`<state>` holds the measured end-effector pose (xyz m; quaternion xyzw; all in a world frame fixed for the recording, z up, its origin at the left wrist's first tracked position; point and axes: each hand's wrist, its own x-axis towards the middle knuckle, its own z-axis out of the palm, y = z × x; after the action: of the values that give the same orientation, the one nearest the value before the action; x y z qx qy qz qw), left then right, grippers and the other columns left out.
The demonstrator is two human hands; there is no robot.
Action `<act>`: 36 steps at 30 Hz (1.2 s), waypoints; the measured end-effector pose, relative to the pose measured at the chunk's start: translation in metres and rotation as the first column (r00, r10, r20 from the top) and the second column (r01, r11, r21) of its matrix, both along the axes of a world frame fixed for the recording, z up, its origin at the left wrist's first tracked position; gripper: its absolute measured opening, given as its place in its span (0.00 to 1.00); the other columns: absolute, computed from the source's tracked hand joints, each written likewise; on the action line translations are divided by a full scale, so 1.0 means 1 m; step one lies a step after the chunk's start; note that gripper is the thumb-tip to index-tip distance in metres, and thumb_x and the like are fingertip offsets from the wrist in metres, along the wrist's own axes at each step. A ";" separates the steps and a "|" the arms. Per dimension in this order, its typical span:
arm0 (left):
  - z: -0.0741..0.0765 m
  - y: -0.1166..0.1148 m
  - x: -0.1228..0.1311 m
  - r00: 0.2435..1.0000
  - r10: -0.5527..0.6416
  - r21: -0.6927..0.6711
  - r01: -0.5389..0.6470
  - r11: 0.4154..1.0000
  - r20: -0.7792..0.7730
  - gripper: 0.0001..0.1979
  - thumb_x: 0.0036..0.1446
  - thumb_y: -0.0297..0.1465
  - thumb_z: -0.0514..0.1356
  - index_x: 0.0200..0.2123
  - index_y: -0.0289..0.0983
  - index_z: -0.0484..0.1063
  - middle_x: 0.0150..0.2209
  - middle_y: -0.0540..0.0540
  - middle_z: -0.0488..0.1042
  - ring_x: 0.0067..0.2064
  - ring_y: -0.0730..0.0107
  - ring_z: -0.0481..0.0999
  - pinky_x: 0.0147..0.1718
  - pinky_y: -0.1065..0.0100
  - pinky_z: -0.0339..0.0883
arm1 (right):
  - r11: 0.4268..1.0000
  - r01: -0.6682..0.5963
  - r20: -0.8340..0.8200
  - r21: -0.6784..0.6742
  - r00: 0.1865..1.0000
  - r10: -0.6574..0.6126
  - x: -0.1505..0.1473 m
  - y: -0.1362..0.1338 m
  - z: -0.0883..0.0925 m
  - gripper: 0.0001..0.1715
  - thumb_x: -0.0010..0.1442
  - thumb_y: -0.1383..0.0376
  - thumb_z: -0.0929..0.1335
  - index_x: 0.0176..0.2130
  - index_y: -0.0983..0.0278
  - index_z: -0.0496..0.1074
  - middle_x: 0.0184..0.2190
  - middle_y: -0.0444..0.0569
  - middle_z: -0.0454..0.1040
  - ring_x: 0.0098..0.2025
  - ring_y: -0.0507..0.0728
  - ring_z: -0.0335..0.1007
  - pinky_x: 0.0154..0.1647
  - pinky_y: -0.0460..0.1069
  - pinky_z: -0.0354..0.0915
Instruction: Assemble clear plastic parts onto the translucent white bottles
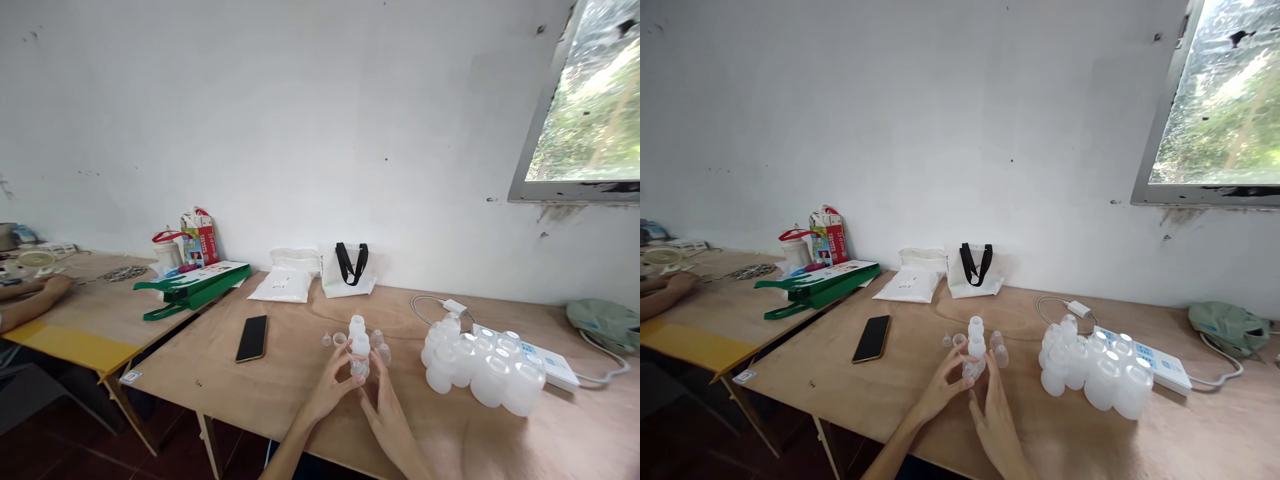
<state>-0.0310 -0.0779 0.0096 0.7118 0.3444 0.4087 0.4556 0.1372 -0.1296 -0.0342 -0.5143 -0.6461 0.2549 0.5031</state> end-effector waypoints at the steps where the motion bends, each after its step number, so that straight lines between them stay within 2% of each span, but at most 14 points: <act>1: 0.001 -0.001 0.000 1.000 -0.013 -0.006 0.013 1.000 -0.014 0.22 0.58 0.49 0.69 0.51 0.47 0.81 0.75 0.45 0.53 0.76 0.43 0.49 0.73 0.44 0.43 | 1.000 -0.003 -0.022 -0.018 1.000 0.002 0.001 0.001 -0.001 0.41 0.72 0.55 0.62 0.75 0.54 0.42 0.77 0.51 0.46 0.78 0.61 0.43 0.75 0.64 0.51; 5: 0.007 -0.005 0.002 0.991 -0.120 -0.035 0.118 0.992 -0.055 0.23 0.55 0.51 0.70 0.50 0.46 0.82 0.77 0.47 0.48 0.76 0.42 0.46 0.73 0.46 0.43 | 0.993 -0.052 -0.133 -0.104 0.990 0.038 0.004 0.004 -0.003 0.46 0.70 0.49 0.64 0.75 0.54 0.39 0.77 0.54 0.46 0.76 0.62 0.50 0.74 0.63 0.53; 11: 0.012 -0.008 0.002 0.989 -0.149 -0.022 0.149 0.989 0.005 0.23 0.53 0.51 0.72 0.48 0.44 0.83 0.67 0.41 0.64 0.70 0.45 0.60 0.71 0.48 0.51 | 0.987 -0.128 -0.236 -0.092 0.966 0.103 0.006 0.005 0.004 0.44 0.69 0.46 0.66 0.73 0.54 0.46 0.72 0.55 0.60 0.70 0.62 0.62 0.69 0.58 0.62; 15: 0.012 -0.008 0.002 0.983 -0.177 -0.012 0.177 0.984 0.048 0.24 0.52 0.51 0.72 0.47 0.43 0.83 0.65 0.41 0.65 0.68 0.45 0.63 0.71 0.48 0.51 | 0.989 -0.134 -0.207 -0.070 0.971 0.117 0.006 0.003 0.008 0.40 0.68 0.47 0.67 0.71 0.54 0.53 0.71 0.52 0.63 0.69 0.62 0.63 0.69 0.59 0.62; 19: 0.009 -0.008 0.004 0.977 -0.152 -0.016 0.156 0.988 0.147 0.25 0.52 0.52 0.72 0.48 0.42 0.83 0.70 0.41 0.62 0.70 0.42 0.61 0.70 0.48 0.53 | 0.992 -0.100 -0.194 -0.072 0.977 0.085 0.003 -0.001 0.012 0.40 0.67 0.47 0.67 0.71 0.54 0.56 0.70 0.51 0.64 0.70 0.63 0.62 0.69 0.59 0.63; 23: 0.012 -0.012 0.010 0.966 -0.124 0.009 0.125 0.992 0.227 0.28 0.53 0.55 0.70 0.49 0.41 0.82 0.67 0.39 0.66 0.68 0.42 0.65 0.67 0.49 0.59 | 0.992 -0.071 -0.184 -0.103 0.982 0.051 0.000 -0.004 0.018 0.36 0.68 0.46 0.67 0.69 0.53 0.59 0.67 0.51 0.70 0.67 0.64 0.68 0.65 0.60 0.68; 27: 0.018 -0.020 0.016 0.960 -0.067 -0.042 0.081 0.996 0.271 0.30 0.58 0.57 0.65 0.52 0.40 0.79 0.63 0.38 0.72 0.65 0.46 0.69 0.63 0.52 0.65 | 0.996 -0.079 -0.148 -0.051 0.986 0.070 0.000 -0.005 0.025 0.31 0.69 0.49 0.66 0.67 0.53 0.63 0.65 0.50 0.72 0.65 0.65 0.70 0.62 0.60 0.70; 30: 0.021 -0.026 0.018 0.959 -0.013 -0.061 0.032 0.998 0.283 0.26 0.64 0.54 0.61 0.53 0.40 0.76 0.60 0.40 0.75 0.62 0.50 0.72 0.62 0.53 0.66 | 0.997 -0.079 -0.132 -0.016 0.988 0.076 0.001 -0.006 0.027 0.28 0.69 0.52 0.66 0.66 0.51 0.65 0.64 0.48 0.72 0.65 0.66 0.69 0.62 0.60 0.71; 33: 0.021 -0.028 0.018 0.949 0.051 -0.061 -0.033 0.998 0.313 0.24 0.67 0.52 0.57 0.55 0.41 0.72 0.59 0.40 0.75 0.58 0.53 0.75 0.59 0.54 0.69 | 0.998 -0.068 -0.139 -0.016 0.988 0.065 0.001 -0.006 0.026 0.25 0.68 0.53 0.66 0.62 0.51 0.67 0.61 0.47 0.75 0.61 0.67 0.73 0.59 0.61 0.73; 36: 0.023 -0.027 0.016 0.964 0.075 -0.056 -0.062 0.996 0.254 0.24 0.67 0.52 0.58 0.55 0.41 0.70 0.56 0.42 0.76 0.54 0.57 0.77 0.56 0.56 0.71 | 0.997 -0.076 -0.149 0.001 0.986 0.075 0.001 -0.006 0.025 0.23 0.68 0.53 0.67 0.60 0.51 0.69 0.57 0.47 0.77 0.58 0.67 0.75 0.56 0.62 0.74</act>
<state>-0.0151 -0.1050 0.0324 0.6299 0.3167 0.5045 0.4985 0.1379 -0.1356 -0.0088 -0.4700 -0.6252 0.3130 0.5387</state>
